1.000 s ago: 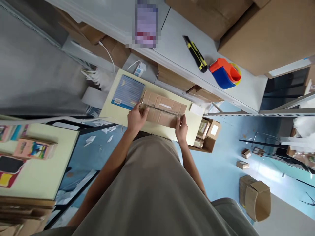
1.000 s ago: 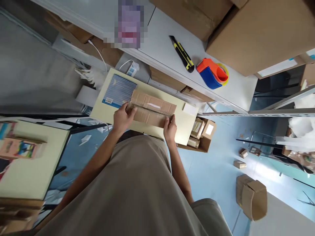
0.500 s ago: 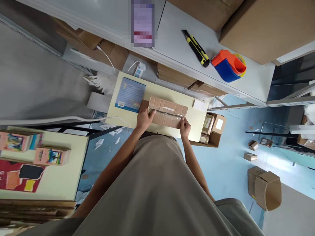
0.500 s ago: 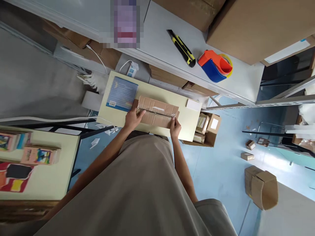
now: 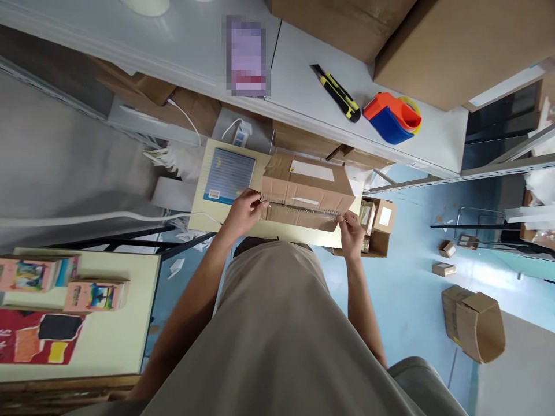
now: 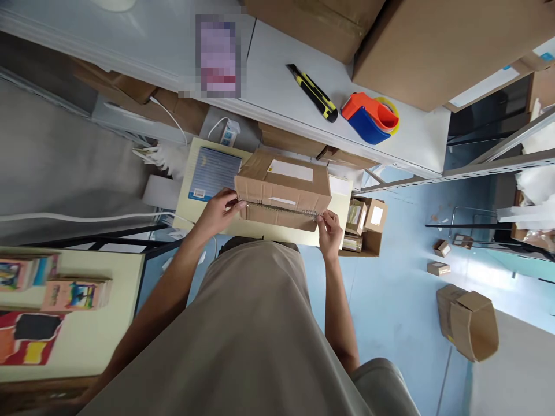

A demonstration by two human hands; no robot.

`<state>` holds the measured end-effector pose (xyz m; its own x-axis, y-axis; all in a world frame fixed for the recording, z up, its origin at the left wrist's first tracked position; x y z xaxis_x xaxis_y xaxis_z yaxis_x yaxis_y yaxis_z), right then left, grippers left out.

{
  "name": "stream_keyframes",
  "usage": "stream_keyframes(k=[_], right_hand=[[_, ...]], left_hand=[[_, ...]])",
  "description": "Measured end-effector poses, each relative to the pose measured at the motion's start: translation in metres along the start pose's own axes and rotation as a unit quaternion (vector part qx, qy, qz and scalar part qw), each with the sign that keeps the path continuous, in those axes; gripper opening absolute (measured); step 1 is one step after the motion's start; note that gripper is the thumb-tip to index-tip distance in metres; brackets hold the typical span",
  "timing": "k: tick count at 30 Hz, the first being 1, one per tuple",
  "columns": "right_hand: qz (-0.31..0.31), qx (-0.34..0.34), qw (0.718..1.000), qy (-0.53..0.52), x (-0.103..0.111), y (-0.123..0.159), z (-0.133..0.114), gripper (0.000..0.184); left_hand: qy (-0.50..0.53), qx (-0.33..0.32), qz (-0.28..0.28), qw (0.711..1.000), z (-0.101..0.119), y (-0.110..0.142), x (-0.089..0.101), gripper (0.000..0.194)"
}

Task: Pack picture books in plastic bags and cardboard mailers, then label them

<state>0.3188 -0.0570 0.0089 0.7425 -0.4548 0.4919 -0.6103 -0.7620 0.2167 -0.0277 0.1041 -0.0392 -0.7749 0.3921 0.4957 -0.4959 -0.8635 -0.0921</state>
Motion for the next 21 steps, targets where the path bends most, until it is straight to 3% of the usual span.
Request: stream_keyframes(k=[4, 10, 14, 17, 19, 21], right_hand=[[-0.058, -0.030, 0.997, 0.030, -0.006, 0.000, 0.025, 0.039], [-0.143, -0.147, 0.979, 0.015, -0.050, -0.002, 0.096, 0.043], [-0.166, -0.181, 0.968, 0.061, -0.053, -0.013, 0.119, 0.037], [-0.134, -0.179, 0.973, 0.065, -0.042, -0.037, 0.117, 0.045], [-0.101, -0.181, 0.977, 0.041, -0.038, -0.056, 0.110, 0.056], [-0.085, -0.187, 0.979, 0.006, -0.040, -0.073, 0.101, 0.068]], left_hand=[[-0.025, 0.055, -0.028, 0.998, -0.017, 0.004, -0.007, 0.015], [-0.097, 0.190, -0.126, 0.969, -0.066, 0.023, -0.047, 0.029], [-0.081, 0.241, -0.157, 0.954, -0.085, 0.031, -0.064, 0.035], [-0.063, 0.249, -0.072, 0.964, -0.091, 0.013, -0.062, 0.046], [-0.029, 0.239, 0.010, 0.971, -0.090, -0.009, -0.059, 0.054], [0.018, 0.224, 0.051, 0.973, -0.085, -0.032, -0.059, 0.059]])
Point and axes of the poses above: each hand's wrist, its own y-axis away from the middle knuckle, its own x-axis out of the back of the hand, z = x × y, the point moved 3 cm from there along -y, towards the middle knuckle, and after that the axes turned 13 degrees about -x, right-handed, at the moved point
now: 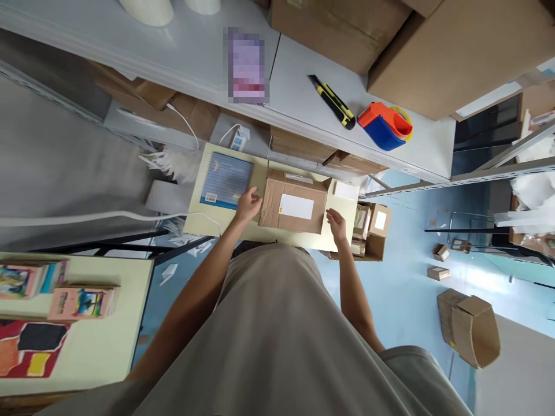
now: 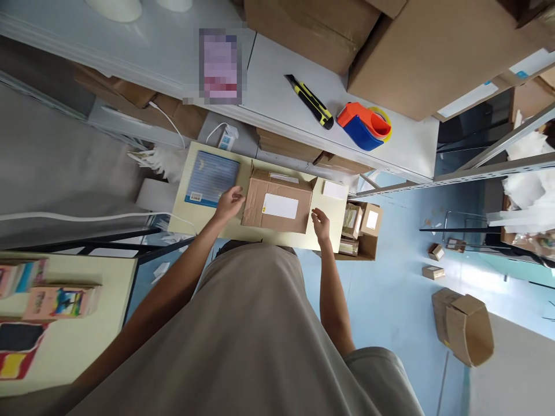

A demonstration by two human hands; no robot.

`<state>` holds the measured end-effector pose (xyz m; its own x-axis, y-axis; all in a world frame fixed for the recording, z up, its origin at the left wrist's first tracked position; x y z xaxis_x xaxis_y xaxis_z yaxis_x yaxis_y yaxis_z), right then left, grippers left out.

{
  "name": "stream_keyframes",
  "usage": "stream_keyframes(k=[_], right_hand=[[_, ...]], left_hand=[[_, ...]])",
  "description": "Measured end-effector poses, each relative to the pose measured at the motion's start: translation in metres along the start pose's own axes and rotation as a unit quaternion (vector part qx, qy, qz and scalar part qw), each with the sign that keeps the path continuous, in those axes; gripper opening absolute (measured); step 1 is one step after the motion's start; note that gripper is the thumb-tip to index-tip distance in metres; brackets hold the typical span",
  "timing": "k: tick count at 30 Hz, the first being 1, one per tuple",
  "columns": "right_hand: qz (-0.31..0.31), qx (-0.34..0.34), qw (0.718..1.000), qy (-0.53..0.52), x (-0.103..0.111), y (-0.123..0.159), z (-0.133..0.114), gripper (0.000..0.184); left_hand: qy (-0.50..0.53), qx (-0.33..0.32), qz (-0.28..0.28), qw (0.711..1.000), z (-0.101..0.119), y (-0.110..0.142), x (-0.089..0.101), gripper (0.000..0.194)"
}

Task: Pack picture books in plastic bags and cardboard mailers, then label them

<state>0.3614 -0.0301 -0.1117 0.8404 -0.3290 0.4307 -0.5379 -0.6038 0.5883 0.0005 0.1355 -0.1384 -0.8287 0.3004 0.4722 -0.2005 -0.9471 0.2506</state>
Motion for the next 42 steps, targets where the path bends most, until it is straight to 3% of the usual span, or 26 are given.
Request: stream_keyframes(k=[5, 11, 14, 17, 22, 27, 29, 32, 34, 39, 42], right_hand=[[-0.011, 0.020, 0.999, -0.025, -0.008, -0.006, -0.028, 0.077], [0.003, 0.107, 0.994, -0.022, 0.008, 0.031, -0.044, 0.079], [0.006, 0.131, 0.991, -0.014, 0.011, 0.044, -0.046, 0.072], [-0.018, 0.107, 0.994, -0.002, 0.001, 0.046, -0.036, 0.069], [-0.021, 0.009, 1.000, 0.016, -0.020, 0.043, -0.002, 0.068], [-0.032, -0.125, 0.991, 0.026, -0.031, 0.050, 0.026, 0.068], [-0.065, -0.135, 0.988, 0.043, -0.041, 0.055, 0.030, 0.067], [-0.128, -0.096, 0.985, 0.069, -0.071, 0.063, 0.025, 0.061], [-0.179, -0.067, 0.978, 0.078, -0.103, 0.069, 0.018, 0.057], [-0.294, -0.015, 0.953, 0.076, -0.217, 0.078, -0.010, 0.054], [-0.277, -0.012, 0.957, 0.087, -0.289, 0.063, -0.031, 0.060]], left_hand=[[0.045, -0.033, -0.010, 0.998, 0.033, -0.011, 0.001, 0.058], [-0.018, -0.130, 0.062, 0.989, 0.055, 0.021, 0.033, 0.062], [-0.008, -0.131, 0.072, 0.989, 0.058, 0.035, 0.034, 0.063], [0.024, -0.088, 0.041, 0.995, 0.051, 0.046, 0.018, 0.067], [0.087, -0.012, -0.004, 0.996, 0.023, 0.062, -0.006, 0.086], [0.108, -0.026, 0.032, 0.993, -0.004, 0.064, 0.007, 0.091], [0.091, -0.021, 0.045, 0.995, -0.015, 0.063, 0.018, 0.090], [0.057, -0.001, 0.067, 0.996, -0.033, 0.058, 0.038, 0.085], [0.035, 0.017, 0.084, 0.996, -0.047, 0.052, 0.054, 0.080], [-0.026, 0.030, 0.099, 0.994, -0.090, 0.019, 0.092, 0.075], [-0.039, 0.021, 0.084, 0.995, -0.113, -0.006, 0.107, 0.079]])
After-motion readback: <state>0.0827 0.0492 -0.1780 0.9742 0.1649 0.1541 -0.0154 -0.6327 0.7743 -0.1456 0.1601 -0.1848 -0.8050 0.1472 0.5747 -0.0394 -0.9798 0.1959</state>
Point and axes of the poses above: each hand's wrist, its own y-axis away from the middle knuckle, its own x-axis out of the back of the hand, z = x × y, the point moved 3 cm from there along -y, towards the middle knuckle, and after that the axes turned 13 degrees about -x, right-handed, at the moved point
